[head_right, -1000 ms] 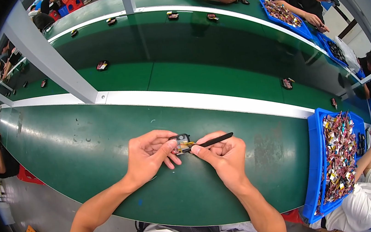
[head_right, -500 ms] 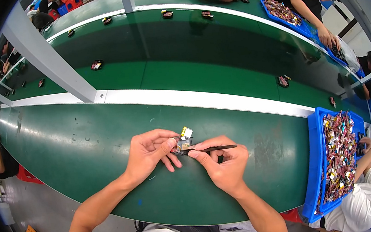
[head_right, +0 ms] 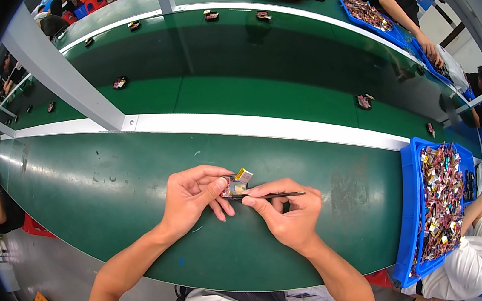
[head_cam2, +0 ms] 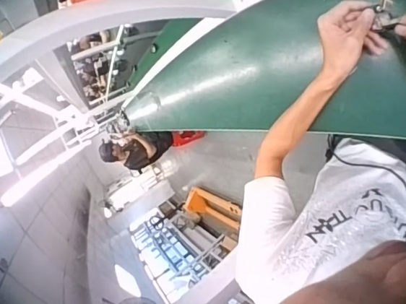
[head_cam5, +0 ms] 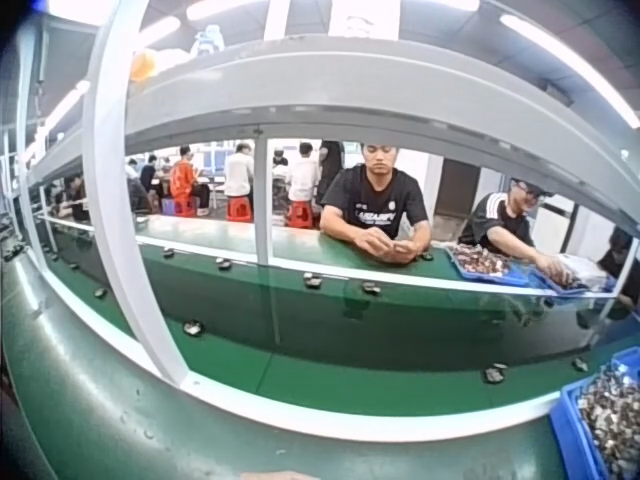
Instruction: Assembling small electronic components on an assembly line using tweezers.
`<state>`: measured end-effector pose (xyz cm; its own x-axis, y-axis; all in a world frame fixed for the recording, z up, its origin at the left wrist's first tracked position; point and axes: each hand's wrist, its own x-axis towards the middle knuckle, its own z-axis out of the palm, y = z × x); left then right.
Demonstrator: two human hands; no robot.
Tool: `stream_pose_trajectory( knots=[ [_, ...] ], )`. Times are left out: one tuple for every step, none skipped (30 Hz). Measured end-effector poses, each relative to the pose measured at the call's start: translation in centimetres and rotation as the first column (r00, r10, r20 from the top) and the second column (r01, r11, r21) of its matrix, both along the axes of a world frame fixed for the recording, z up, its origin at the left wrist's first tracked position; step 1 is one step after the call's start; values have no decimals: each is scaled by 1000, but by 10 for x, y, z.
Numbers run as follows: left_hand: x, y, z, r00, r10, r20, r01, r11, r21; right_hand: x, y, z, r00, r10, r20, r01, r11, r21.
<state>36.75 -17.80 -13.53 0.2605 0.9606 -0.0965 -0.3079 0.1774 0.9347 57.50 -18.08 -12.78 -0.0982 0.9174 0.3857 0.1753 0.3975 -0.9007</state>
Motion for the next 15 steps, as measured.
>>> stream_pose_trajectory(
  knots=[
    [0,0,0,1000,4,-5,-4,1000,7,0,0,0,1000,-1,-3,1,1000,1],
    [0,0,0,1000,4,-6,-4,1000,7,0,0,-1,1000,-1,-4,1,1000,1],
    [0,0,1,1000,5,-9,-5,1000,5,1,0,-2,1000,3,8,-3,1000,16],
    [0,0,1,1000,7,-12,-7,1000,4,2,0,-2,1000,6,20,-7,999,32],
    [0,0,0,1000,5,-12,-5,1000,4,1,0,-2,1000,5,20,-5,999,32],
    [0,1,-1,1000,8,-4,-8,1000,0,0,1,-2,999,2,33,-4,998,57],
    [-1,2,-2,1000,12,4,-12,1000,-4,-1,1,-2,999,-1,46,-3,997,83],
    [-1,1,-2,1000,12,4,-12,1000,-4,-1,0,-2,999,-1,45,-3,997,83],
    [-1,1,-3,1000,12,3,-12,1000,-4,-1,0,-2,999,-10,52,8,999,53],
    [-1,1,-3,1000,12,2,-12,1000,-3,-1,-1,-1,998,-20,60,18,1000,22],
    [-1,1,-2,1000,12,2,-12,1000,-3,-1,-2,0,998,-20,60,19,1000,22],
    [0,1,-2,1000,19,1,-19,1000,0,-1,-3,1,999,-27,45,28,999,-19],
    [0,0,-2,1000,26,0,-26,1000,3,-2,-4,2,999,-35,31,36,998,-59],
    [1,0,-2,1000,27,0,-27,1000,3,-2,-4,1,999,-33,31,35,998,-60],
    [1,-1,-2,999,33,-20,-33,999,-1,-2,-3,-1,999,-33,34,35,998,-49]
  ],
)
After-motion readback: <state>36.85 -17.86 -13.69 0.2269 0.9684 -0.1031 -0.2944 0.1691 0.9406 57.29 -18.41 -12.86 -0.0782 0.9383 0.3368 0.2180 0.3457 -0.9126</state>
